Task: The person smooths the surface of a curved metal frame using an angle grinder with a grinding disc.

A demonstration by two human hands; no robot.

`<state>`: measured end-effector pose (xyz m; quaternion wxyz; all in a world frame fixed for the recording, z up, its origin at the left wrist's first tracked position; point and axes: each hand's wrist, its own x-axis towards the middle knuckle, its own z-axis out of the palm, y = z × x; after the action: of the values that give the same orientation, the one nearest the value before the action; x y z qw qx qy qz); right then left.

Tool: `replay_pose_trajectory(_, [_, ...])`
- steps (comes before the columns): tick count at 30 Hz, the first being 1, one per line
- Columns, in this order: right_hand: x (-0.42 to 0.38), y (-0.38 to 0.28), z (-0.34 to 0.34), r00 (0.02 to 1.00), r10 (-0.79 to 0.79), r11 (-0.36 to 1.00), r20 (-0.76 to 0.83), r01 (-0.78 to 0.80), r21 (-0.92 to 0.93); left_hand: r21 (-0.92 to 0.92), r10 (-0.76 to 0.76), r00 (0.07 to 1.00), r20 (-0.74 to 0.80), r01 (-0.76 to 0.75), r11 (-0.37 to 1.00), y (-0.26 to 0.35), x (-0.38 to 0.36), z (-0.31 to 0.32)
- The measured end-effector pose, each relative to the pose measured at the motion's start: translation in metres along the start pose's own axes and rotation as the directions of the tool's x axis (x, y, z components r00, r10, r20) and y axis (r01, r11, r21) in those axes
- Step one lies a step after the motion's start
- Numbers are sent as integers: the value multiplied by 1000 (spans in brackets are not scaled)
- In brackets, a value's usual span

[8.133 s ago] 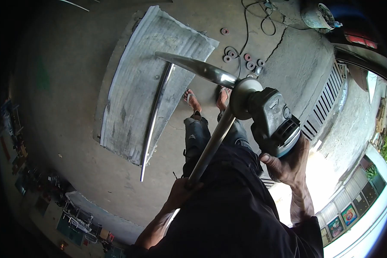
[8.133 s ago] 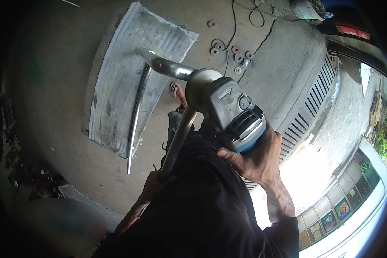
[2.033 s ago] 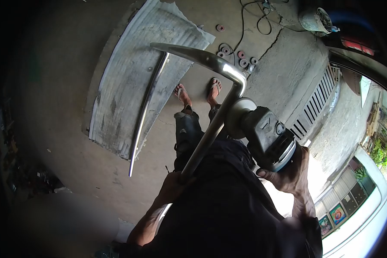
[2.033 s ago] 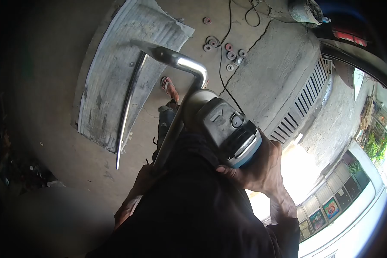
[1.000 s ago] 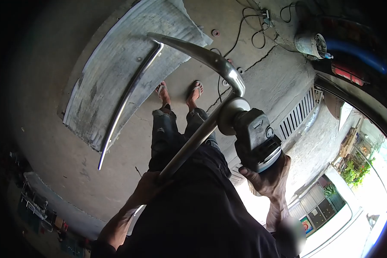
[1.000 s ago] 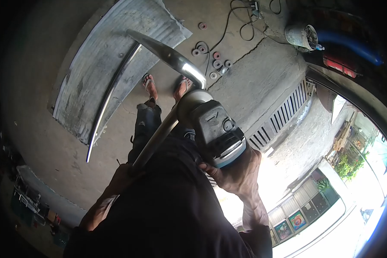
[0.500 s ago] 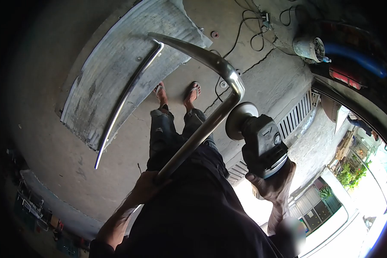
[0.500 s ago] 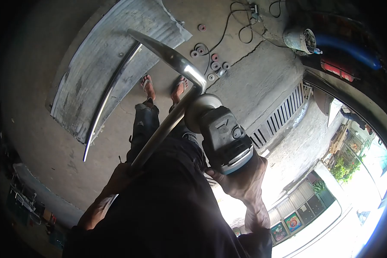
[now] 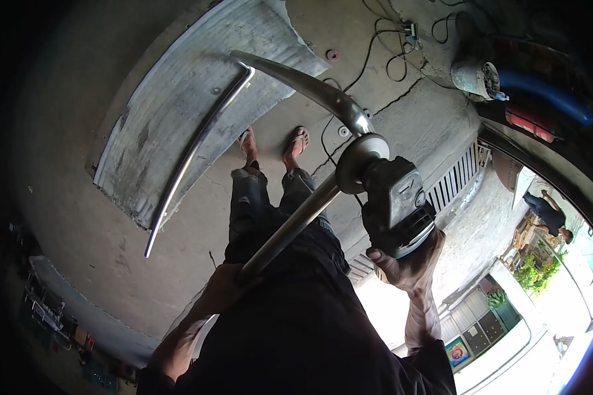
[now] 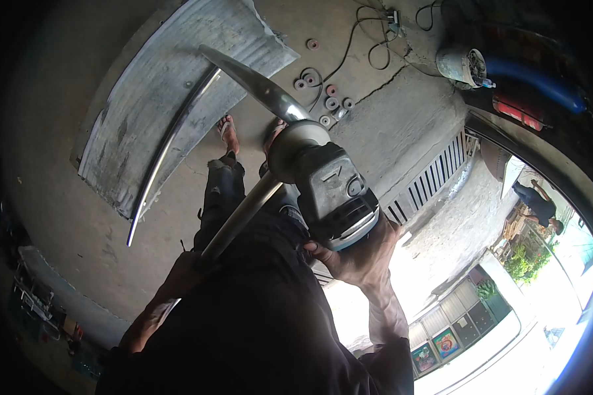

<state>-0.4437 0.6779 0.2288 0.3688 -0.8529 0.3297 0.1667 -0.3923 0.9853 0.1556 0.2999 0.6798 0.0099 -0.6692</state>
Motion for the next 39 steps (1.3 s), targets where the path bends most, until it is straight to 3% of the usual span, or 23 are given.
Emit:
replay_pose_trajectory(2, [-2, 0, 0, 999, 32, 998, -2, -32, 54, -11, 0, 1000, 8, 1, 1000, 0, 0, -1])
replay_pose_trajectory(5, [-3, 0, -3, 997, 35, 999, 66, -34, -13, -29, 12, 1000, 8, -11, 1000, 4, -1, -1])
replay_pose_trajectory(7, [-5, 1, -1, 983, -171, 975, -63, 160, -153, -37, 21, 1000, 2, -21, 999, 2, 0, 0])
replay_pose_trajectory(10, [-4, -4, -3, 997, -75, 996, -16, 74, -48, -29, 35, 999, -29, -36, 999, -2, 1, 2])
replay_pose_trajectory(23, [-16, -8, -15, 989, 33, 996, 147, -20, -88, -8, 61, 997, -47, -61, 998, -11, 6, 9])
replay_pose_trajectory(25, [-19, -7, -14, 997, -62, 996, 51, 65, -63, 16, 57, 998, -33, -56, 998, -9, 5, 9])
replay_pose_trajectory(28, [-25, -7, -22, 997, -48, 997, 61, 52, -62, 10, 15, 999, -45, -15, 1000, -3, 3, 5])
replay_pose_trajectory(33, [-14, 1, -12, 982, -131, 989, -134, 140, 58, -25, 29, 998, -47, -30, 999, -3, 2, 6])
replay_pose_trajectory(36, [2, 1, -7, 955, -247, 966, -165, 256, 39, -26, 39, 999, -36, -40, 999, -1, 1, 3])
replay_pose_trajectory(39, [10, 7, -2, 965, -227, 969, -133, 238, 69, -63, 38, 998, -57, -42, 997, -5, 2, 5])
